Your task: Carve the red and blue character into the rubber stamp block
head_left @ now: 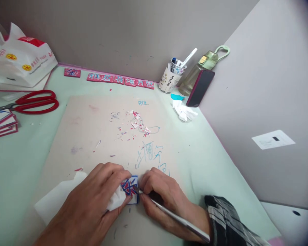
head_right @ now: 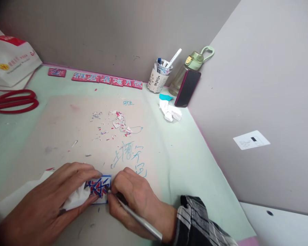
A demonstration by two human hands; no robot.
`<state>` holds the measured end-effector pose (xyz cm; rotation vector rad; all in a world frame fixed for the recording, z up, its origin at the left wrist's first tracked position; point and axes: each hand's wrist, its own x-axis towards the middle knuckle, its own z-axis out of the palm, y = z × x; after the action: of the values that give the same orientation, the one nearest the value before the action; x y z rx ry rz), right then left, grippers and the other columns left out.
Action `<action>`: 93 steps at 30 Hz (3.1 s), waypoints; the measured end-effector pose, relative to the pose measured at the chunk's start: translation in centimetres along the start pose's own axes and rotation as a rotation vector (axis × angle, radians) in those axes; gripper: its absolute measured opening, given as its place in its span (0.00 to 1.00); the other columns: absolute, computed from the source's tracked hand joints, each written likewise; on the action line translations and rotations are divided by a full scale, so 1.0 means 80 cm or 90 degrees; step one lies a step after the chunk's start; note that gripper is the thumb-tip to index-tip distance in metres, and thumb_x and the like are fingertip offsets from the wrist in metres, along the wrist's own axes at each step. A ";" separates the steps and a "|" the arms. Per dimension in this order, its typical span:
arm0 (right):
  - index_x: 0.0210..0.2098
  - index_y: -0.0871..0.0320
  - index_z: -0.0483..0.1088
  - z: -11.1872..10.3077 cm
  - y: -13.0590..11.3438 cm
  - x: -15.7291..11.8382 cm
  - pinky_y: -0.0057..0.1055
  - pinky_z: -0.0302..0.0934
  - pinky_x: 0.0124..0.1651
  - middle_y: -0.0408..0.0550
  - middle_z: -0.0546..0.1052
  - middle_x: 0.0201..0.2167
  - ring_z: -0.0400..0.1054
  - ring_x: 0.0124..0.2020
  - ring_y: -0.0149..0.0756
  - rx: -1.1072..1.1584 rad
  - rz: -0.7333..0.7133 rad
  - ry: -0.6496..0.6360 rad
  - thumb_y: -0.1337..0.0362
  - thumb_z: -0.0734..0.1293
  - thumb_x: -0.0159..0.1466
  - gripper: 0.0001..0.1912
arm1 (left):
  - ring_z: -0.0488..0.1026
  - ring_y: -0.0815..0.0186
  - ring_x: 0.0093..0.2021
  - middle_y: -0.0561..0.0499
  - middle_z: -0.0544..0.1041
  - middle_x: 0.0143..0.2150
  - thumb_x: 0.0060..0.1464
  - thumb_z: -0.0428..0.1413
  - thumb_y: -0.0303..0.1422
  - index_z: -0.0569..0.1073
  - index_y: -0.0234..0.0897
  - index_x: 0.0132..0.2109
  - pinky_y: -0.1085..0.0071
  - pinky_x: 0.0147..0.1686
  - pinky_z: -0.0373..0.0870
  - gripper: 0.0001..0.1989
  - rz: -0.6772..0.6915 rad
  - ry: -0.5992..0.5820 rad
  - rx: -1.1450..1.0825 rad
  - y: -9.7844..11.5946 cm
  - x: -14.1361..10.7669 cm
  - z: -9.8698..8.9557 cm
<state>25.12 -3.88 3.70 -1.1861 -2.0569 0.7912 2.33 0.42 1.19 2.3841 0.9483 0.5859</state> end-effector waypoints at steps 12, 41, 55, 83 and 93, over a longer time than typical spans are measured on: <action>0.35 0.53 0.57 -0.005 -0.002 0.000 0.32 0.65 0.39 0.47 0.74 0.34 0.66 0.35 0.36 0.000 0.000 -0.003 0.74 0.60 0.68 0.10 | 0.77 0.59 0.49 0.52 0.76 0.50 0.62 0.51 0.26 0.68 0.48 0.54 0.68 0.46 0.76 0.16 -0.039 -0.054 -0.029 0.010 0.006 0.004; 0.32 0.54 0.60 -0.016 -0.007 0.002 0.29 0.57 0.32 0.43 0.69 0.30 0.61 0.30 0.32 0.066 0.121 0.019 0.72 0.63 0.64 0.08 | 0.73 0.51 0.59 0.48 0.68 0.63 0.60 0.58 0.44 0.61 0.53 0.65 0.57 0.52 0.77 0.28 -0.104 -0.040 0.033 -0.025 -0.027 0.008; 0.34 0.54 0.56 -0.017 -0.008 0.007 0.30 0.55 0.34 0.43 0.68 0.31 0.59 0.32 0.33 0.052 0.103 -0.024 0.73 0.61 0.66 0.09 | 0.77 0.53 0.52 0.49 0.74 0.55 0.63 0.55 0.45 0.68 0.53 0.61 0.61 0.49 0.79 0.21 -0.098 0.004 0.017 -0.025 -0.030 0.016; 0.33 0.53 0.56 0.000 -0.013 0.000 0.32 0.56 0.34 0.45 0.68 0.32 0.61 0.31 0.34 0.111 0.148 0.014 0.71 0.60 0.65 0.08 | 0.78 0.55 0.51 0.51 0.73 0.54 0.62 0.54 0.43 0.65 0.53 0.58 0.64 0.44 0.80 0.18 -0.076 0.035 0.058 -0.016 -0.020 0.018; 0.32 0.54 0.57 0.002 -0.016 0.002 0.32 0.55 0.35 0.44 0.68 0.31 0.60 0.31 0.34 0.114 0.182 0.026 0.70 0.60 0.66 0.08 | 0.79 0.56 0.46 0.51 0.74 0.51 0.60 0.55 0.40 0.65 0.53 0.56 0.63 0.38 0.80 0.17 -0.087 0.021 0.047 -0.012 -0.021 0.015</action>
<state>24.24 -4.29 4.62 -1.3982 -1.7631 1.0528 1.40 -0.55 -0.69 2.3581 1.1546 0.5477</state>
